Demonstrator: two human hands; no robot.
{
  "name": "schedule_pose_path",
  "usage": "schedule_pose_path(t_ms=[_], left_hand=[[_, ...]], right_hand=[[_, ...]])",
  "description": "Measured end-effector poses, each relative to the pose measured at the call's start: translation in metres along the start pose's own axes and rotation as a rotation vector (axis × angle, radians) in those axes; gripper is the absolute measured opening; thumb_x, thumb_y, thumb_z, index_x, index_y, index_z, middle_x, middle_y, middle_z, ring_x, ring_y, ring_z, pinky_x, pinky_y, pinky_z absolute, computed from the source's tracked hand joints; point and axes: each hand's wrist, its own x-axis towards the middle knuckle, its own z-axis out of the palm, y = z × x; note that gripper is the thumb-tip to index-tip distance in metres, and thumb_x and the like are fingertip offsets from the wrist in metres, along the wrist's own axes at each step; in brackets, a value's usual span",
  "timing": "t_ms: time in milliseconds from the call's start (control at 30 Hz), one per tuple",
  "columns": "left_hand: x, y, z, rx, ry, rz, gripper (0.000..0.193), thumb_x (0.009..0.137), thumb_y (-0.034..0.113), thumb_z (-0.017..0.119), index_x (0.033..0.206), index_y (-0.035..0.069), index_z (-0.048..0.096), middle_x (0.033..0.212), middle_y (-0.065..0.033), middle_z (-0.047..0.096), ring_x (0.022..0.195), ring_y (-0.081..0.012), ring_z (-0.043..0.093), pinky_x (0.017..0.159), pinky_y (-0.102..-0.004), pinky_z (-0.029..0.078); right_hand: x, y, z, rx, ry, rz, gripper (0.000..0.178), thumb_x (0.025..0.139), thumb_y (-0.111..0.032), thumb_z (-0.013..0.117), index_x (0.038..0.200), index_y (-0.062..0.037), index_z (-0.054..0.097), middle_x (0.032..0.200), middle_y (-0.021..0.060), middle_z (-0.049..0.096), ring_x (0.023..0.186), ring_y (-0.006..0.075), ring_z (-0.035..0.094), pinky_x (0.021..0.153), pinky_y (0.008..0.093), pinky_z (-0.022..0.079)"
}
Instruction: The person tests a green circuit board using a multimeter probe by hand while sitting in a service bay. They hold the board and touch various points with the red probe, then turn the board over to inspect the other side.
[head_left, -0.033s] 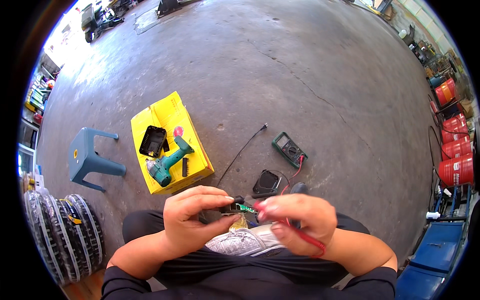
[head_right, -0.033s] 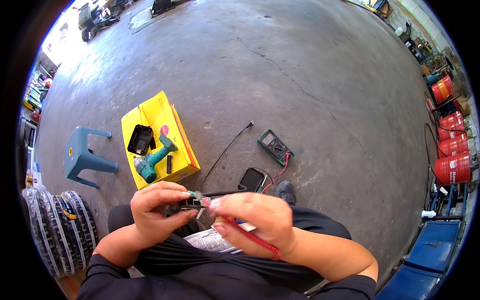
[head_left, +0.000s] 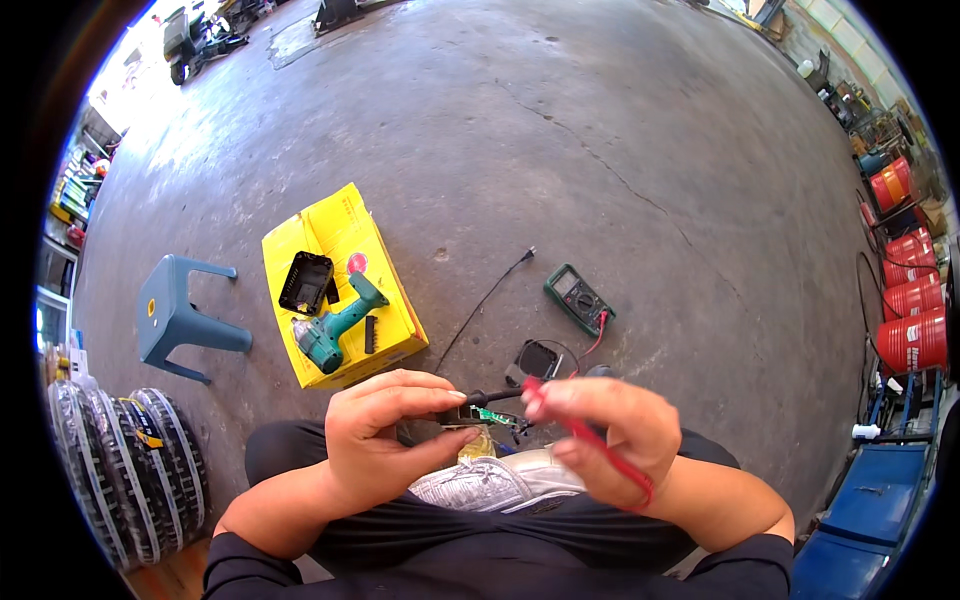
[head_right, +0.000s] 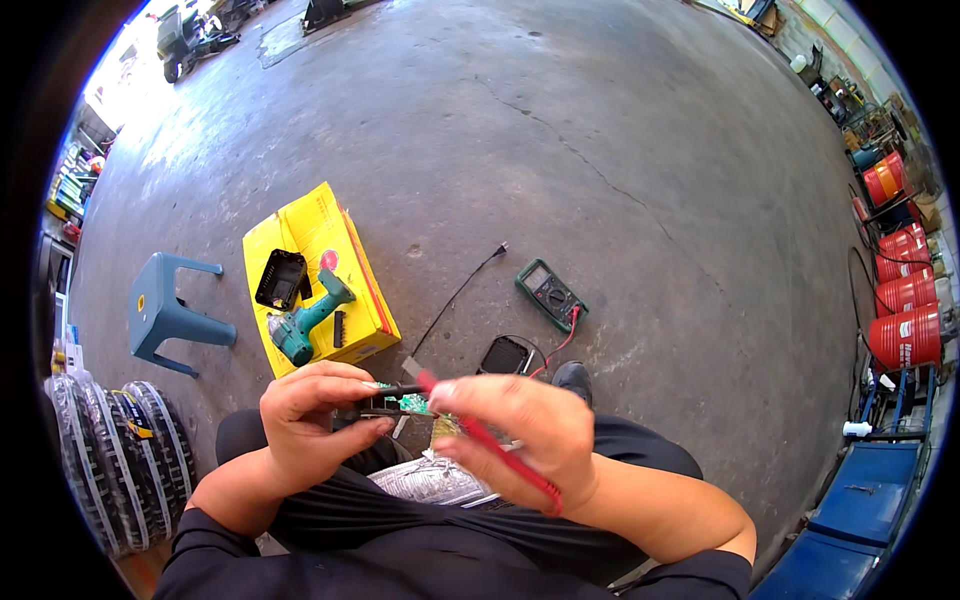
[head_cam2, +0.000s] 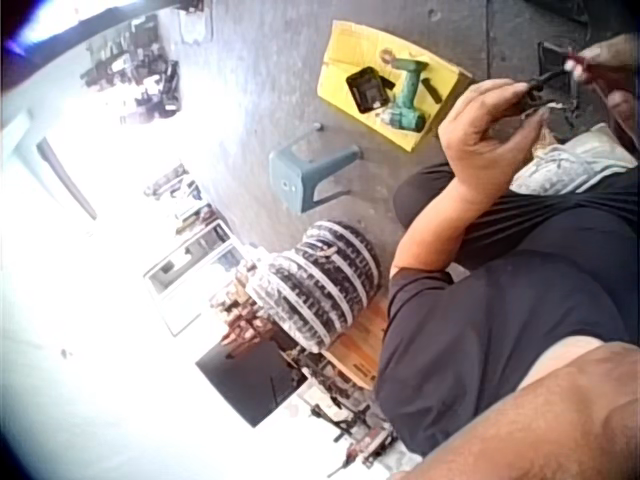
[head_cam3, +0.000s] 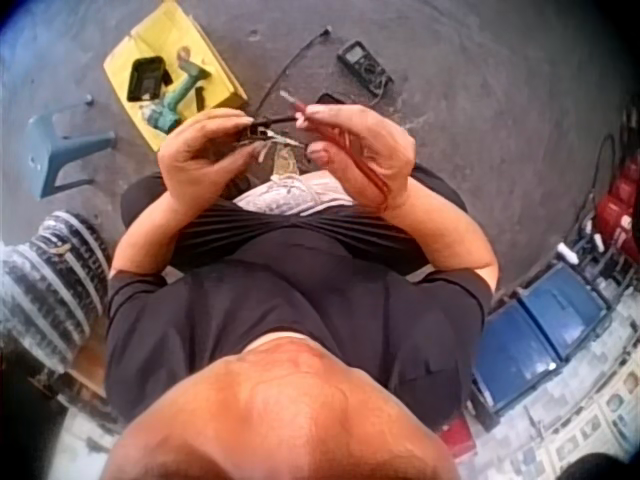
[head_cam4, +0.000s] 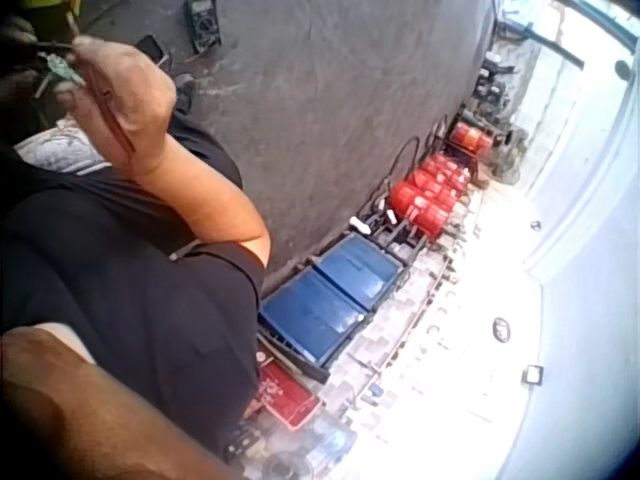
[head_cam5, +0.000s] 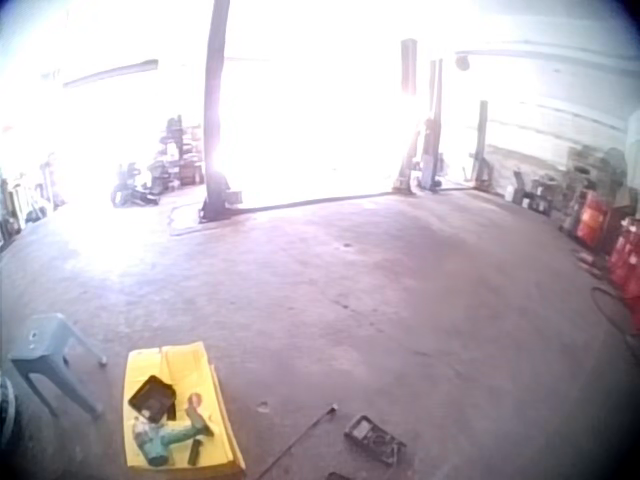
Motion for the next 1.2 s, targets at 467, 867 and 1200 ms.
schedule_pose_path(t_ms=[467, 867, 1200], left_hand=[[-0.001, -0.003, -0.001, -0.667, 0.231, -0.386, 0.041, 0.087, -0.006, 0.072, 0.125, -0.005, 0.058, 0.101, -0.0115, 0.068, 0.083, -0.0179, 0.071, 0.079, -0.0323, 0.060], [0.005, -0.002, -0.003, -0.929, 0.226, -0.350, 0.025, 0.094, 0.005, 0.067, 0.119, 0.004, 0.062, 0.107, -0.0094, 0.067, 0.090, -0.0238, 0.070, 0.082, -0.0421, 0.060], [0.018, -0.021, -0.024, -0.709, 0.290, -0.560, 0.034, 0.099, 0.016, 0.062, 0.127, -0.003, 0.057, 0.123, -0.0156, 0.063, 0.111, -0.0258, 0.064, 0.102, -0.0406, 0.050]], right_hand=[[0.002, 0.024, 0.021, -0.185, 0.030, 0.652, 0.017, 0.096, -0.018, 0.066, 0.101, -0.0030, 0.060, 0.074, 0.0106, 0.061, 0.067, 0.0169, 0.059, 0.065, 0.0292, 0.049], [-0.004, 0.040, 0.060, 0.002, -0.059, 0.607, 0.026, 0.083, -0.014, 0.082, 0.102, -0.0027, 0.067, 0.085, 0.0081, 0.072, 0.076, 0.0079, 0.065, 0.070, 0.0252, 0.052], [0.013, 0.023, 0.049, 0.435, 0.133, 0.976, 0.014, 0.092, -0.013, 0.072, 0.098, -0.0015, 0.066, 0.086, -0.0001, 0.065, 0.076, 0.0055, 0.059, 0.064, 0.0232, 0.051]])
